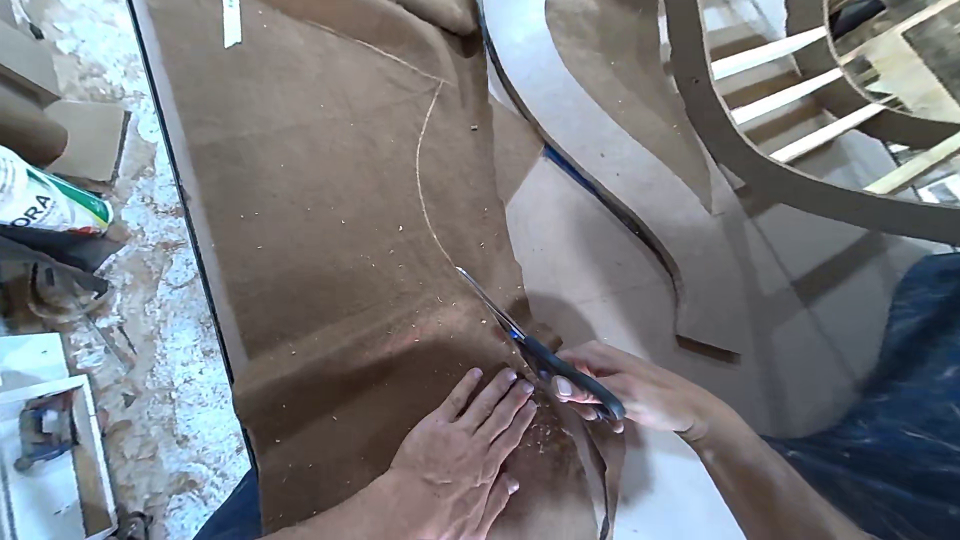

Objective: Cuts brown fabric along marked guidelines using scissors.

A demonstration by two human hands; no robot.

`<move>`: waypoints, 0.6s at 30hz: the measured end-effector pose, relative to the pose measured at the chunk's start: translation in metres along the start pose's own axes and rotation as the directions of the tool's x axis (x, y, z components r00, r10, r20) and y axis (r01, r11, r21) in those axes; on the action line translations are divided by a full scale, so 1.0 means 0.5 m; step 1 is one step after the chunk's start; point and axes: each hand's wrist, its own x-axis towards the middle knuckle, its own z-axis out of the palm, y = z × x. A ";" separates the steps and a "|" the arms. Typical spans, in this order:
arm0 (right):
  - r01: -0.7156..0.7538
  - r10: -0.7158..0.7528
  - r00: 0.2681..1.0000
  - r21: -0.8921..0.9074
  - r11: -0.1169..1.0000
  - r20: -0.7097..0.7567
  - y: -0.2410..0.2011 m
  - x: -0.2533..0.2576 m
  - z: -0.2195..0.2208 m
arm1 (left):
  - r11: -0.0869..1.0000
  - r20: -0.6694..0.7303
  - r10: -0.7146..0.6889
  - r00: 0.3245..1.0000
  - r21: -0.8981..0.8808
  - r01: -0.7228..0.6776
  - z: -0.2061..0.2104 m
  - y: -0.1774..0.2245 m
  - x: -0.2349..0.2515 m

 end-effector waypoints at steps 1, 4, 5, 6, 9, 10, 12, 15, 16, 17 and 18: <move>-0.004 0.004 1.000 0.006 1.000 -0.001 0.000 0.001 0.000 | 1.000 -0.004 0.004 1.000 0.008 -0.004 0.000 0.000 0.000; -0.015 0.015 1.000 0.019 1.000 -0.016 0.001 0.003 0.002 | 1.000 -0.006 0.009 1.000 0.007 -0.009 -0.001 -0.002 0.001; -0.013 0.014 1.000 0.019 1.000 -0.019 0.002 0.003 0.002 | 1.000 -0.014 0.007 1.000 0.010 -0.007 0.001 -0.002 0.001; -0.013 0.013 1.000 0.017 1.000 -0.026 0.002 0.002 0.002 | 1.000 -0.024 0.006 1.000 0.012 -0.006 0.003 -0.002 0.001; -0.013 0.015 0.999 0.038 0.999 -0.045 -0.001 0.003 0.006 | 1.000 -0.008 0.008 1.000 0.001 -0.008 0.000 -0.001 0.003; -0.015 0.017 0.999 0.041 0.999 -0.048 -0.002 0.003 0.008 | 1.000 -0.015 0.009 1.000 0.005 -0.009 0.001 -0.001 0.003; -0.024 0.026 0.998 0.042 0.999 -0.048 -0.004 0.005 0.011 | 1.000 -0.037 0.010 0.999 0.011 -0.010 0.005 -0.001 0.002; -0.033 0.035 0.999 0.041 0.999 -0.042 -0.008 0.009 0.014 | 1.000 -0.038 0.010 0.999 0.020 -0.009 0.005 0.000 0.003; -0.030 0.031 0.999 0.041 0.999 -0.034 -0.010 0.011 0.014 | 1.000 -0.039 0.009 0.999 0.017 -0.008 0.006 0.000 0.003; -0.024 0.026 0.999 0.046 0.999 -0.029 -0.012 0.014 0.015 | 1.000 -0.038 0.009 0.999 0.014 -0.009 0.005 0.000 0.003; -0.019 0.021 0.999 0.049 0.999 -0.025 -0.014 0.016 0.017 | 1.000 -0.033 0.008 0.999 0.015 -0.007 0.004 0.000 0.003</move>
